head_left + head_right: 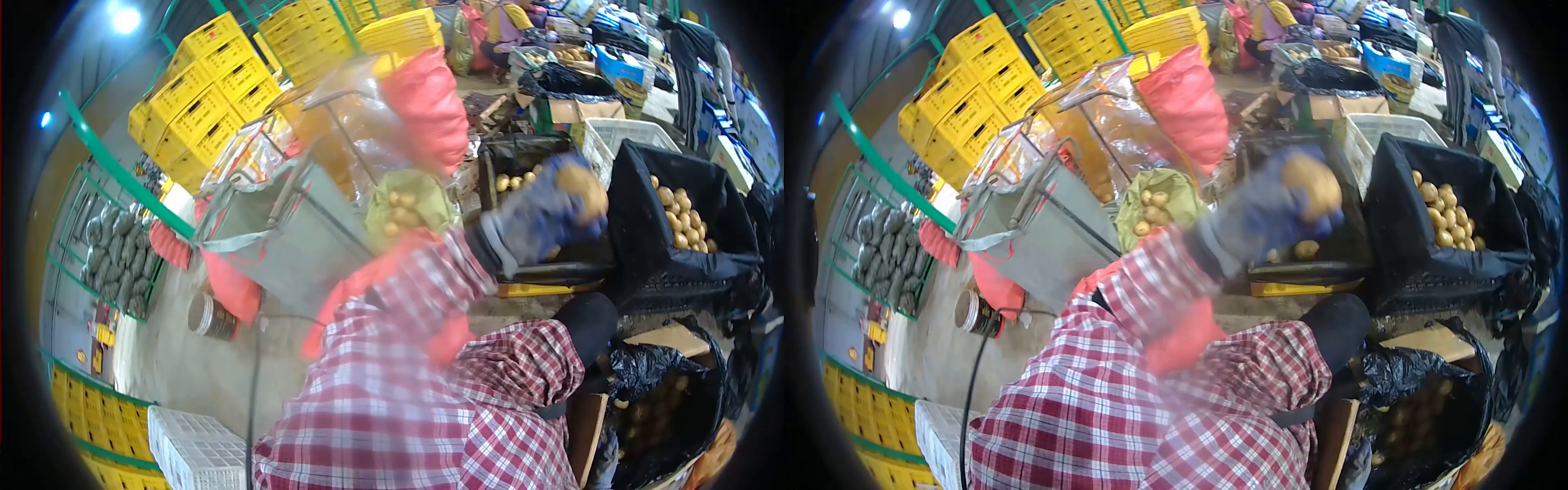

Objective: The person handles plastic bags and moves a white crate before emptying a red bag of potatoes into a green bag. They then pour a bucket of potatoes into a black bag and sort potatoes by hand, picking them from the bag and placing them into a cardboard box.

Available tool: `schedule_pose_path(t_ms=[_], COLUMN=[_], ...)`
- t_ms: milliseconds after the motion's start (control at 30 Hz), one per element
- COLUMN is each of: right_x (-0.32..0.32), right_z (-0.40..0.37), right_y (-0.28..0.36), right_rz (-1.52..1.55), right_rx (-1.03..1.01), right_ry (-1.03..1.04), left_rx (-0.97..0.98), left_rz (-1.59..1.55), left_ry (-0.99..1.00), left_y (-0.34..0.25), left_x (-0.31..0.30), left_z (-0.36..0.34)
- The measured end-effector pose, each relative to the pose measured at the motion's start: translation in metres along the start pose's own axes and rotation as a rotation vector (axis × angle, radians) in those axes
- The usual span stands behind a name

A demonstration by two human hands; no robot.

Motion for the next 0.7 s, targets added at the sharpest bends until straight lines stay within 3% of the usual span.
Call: schedule_pose_path(t_ms=[67,167,233,367,400,467,533,567,633,700], right_x=[0.006,0.01,0.016,0.017,0.017,0.016,0.016,0.015,0.012,0.009], right_z=[0.005,0.011,0.01,0.019,0.018,0.017,0.015,0.014,0.01,0.005], right_y=[-0.001,-0.003,0.007,-0.008,-0.011,-0.015,-0.02,-0.023,-0.029,-0.035], right_rz=[0.008,0.008,0.006,0.014,0.018,0.027,0.037,0.04,0.053,0.078], right_rx=[0.025,0.066,0.09,0.132,0.143,0.161,0.181,0.185,0.198,0.201], right_ry=[0.039,0.083,0.107,0.132,0.137,0.139,0.147,0.153,0.157,0.157], left_rx=[0.245,0.473,0.555,0.863,1.146,1.132,1.177,1.127,0.445,-0.13], left_rz=[0.153,0.365,0.338,1.396,1.932,1.931,2.446,2.714,2.556,2.28], left_ry=[0.142,0.18,-0.323,-0.244,-0.064,-0.06,-0.4,-0.656,-0.652,-0.576], left_y=[-0.078,-0.199,-0.239,-0.248,-0.255,-0.287,-0.369,-0.418,-0.47,-0.478], left_x=[-0.009,-0.011,-0.003,0.05,0.053,0.057,0.04,0.019,-0.039,-0.082], left_z=[0.023,0.024,-0.002,-0.055,-0.066,-0.064,-0.043,-0.033,-0.026,-0.008])
Point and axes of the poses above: each hand's wrist, its own z-axis towards the middle knuckle, its own x-axis out of the palm, y = z × x, the point moved 5 cm from there along z, towards the middle knuckle, and after that the axes turned 7 degrees about x, right-handed, at the moved point
